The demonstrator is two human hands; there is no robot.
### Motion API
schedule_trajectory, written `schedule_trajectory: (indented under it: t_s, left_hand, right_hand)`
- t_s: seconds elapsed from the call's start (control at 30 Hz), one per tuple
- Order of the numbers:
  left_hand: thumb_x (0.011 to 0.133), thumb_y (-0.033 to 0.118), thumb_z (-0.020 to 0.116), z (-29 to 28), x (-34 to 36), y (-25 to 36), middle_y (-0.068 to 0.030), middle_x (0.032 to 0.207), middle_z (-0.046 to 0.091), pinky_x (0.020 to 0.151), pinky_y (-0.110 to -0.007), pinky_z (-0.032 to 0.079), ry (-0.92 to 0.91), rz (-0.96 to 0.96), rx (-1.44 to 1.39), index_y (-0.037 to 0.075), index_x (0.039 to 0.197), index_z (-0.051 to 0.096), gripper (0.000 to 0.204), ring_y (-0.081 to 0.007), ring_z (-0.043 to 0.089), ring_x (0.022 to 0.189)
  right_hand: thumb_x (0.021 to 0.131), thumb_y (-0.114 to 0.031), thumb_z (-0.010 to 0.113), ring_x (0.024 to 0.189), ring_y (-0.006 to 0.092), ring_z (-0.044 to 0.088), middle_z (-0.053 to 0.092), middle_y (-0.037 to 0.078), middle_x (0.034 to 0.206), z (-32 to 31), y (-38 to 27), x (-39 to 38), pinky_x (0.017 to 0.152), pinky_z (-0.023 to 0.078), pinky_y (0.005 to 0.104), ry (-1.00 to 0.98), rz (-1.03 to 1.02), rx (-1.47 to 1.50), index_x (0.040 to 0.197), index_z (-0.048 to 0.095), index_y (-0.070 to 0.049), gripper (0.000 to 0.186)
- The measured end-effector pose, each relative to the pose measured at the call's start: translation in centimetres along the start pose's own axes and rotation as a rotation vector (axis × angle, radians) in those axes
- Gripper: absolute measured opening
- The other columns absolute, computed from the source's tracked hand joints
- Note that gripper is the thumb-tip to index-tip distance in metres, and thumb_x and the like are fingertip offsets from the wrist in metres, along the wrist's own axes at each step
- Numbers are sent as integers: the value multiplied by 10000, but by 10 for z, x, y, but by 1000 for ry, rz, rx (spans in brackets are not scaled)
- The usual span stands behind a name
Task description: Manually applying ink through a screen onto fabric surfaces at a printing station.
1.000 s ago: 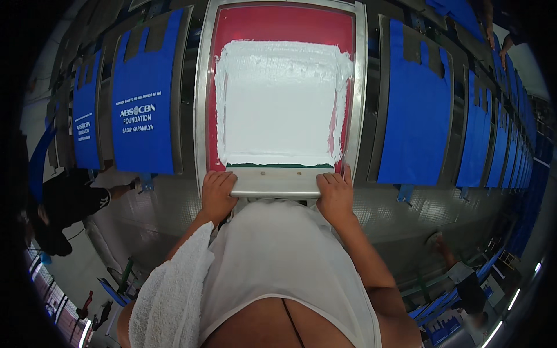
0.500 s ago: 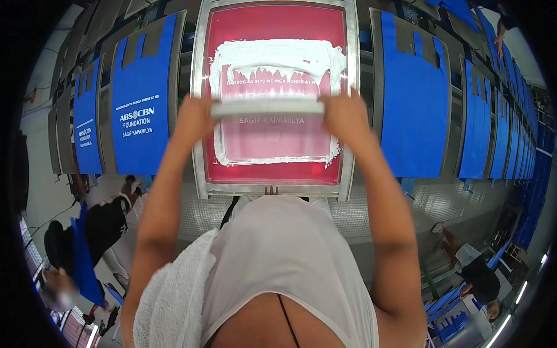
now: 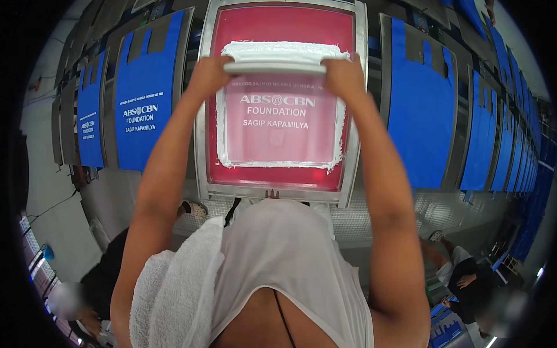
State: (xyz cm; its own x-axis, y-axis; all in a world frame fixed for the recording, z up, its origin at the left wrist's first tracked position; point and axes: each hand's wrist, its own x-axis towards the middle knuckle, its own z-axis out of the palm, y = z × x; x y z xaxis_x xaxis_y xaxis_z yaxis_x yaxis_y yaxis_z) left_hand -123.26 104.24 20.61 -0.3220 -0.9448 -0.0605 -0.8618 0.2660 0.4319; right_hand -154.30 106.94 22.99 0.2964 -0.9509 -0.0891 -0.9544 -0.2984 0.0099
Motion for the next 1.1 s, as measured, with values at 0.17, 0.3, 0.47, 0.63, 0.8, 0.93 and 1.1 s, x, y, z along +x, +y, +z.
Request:
schedule_trajectory:
  t_s: [0.17, 0.3, 0.47, 0.63, 0.8, 0.93, 1.1]
  left_hand:
    - [699, 302, 739, -20, -25, 15, -165, 832, 672, 729, -410, 513, -128, -44, -6, 99, 949, 700, 325, -328, 651, 790]
    - [611, 83, 712, 2, -188, 32, -135, 801, 631, 801, -421, 436, -146, 79, -73, 65, 902, 679, 293, -312, 580, 830]
    - [544, 28, 715, 41, -221, 45, -121, 847, 646, 804, -412, 427, 38, 144, -139, 38, 879, 644, 342, -305, 593, 837]
    - [585, 121, 719, 21, -69, 10, -166, 707, 634, 696, -447, 488, 56, 131, -30, 80, 869, 687, 289, -352, 613, 710]
    - [657, 307, 766, -12, 25, 1, -161, 771, 663, 706, -413, 509, -38, 28, -64, 106, 857, 702, 291, -331, 646, 764]
    - [672, 305, 761, -32, 14, -8, -150, 881, 663, 774, -409, 483, 191, 3, -16, 70, 997, 662, 414, -342, 618, 862]
    - [845, 240, 606, -23, -105, 44, -197, 921, 629, 800, -445, 453, 372, -75, -197, 38, 1017, 612, 266, -371, 592, 881]
  right_hand:
    - [658, -118, 615, 828, 293, 656, 678, 127, 836, -25, -3, -21, 892, 421, 460, -232, 58, 122, 957, 675, -121, 305]
    - [634, -38, 655, 923, 258, 612, 666, 118, 862, -40, -67, -165, 1061, 275, 524, -368, 44, 233, 1016, 663, -120, 391]
    - [552, 9, 663, 922, 245, 595, 648, 67, 925, -3, -78, -208, 1078, 255, 550, -211, 70, 248, 963, 625, -101, 427]
    - [621, -25, 614, 835, 290, 617, 653, 137, 792, 6, -30, -73, 1042, 316, 502, -164, 84, 76, 991, 655, -105, 381]
    - [638, -95, 588, 891, 324, 639, 672, 145, 942, -22, 13, 28, 867, 483, 414, -286, 88, 147, 1061, 672, -141, 433]
    - [636, -89, 563, 912, 344, 630, 663, 176, 958, -43, 15, 51, 824, 506, 400, -230, -9, 195, 1082, 670, -127, 460]
    - [622, -76, 542, 935, 362, 622, 650, 210, 974, -65, 36, 78, 852, 496, 405, -316, 38, 206, 1094, 660, -97, 487]
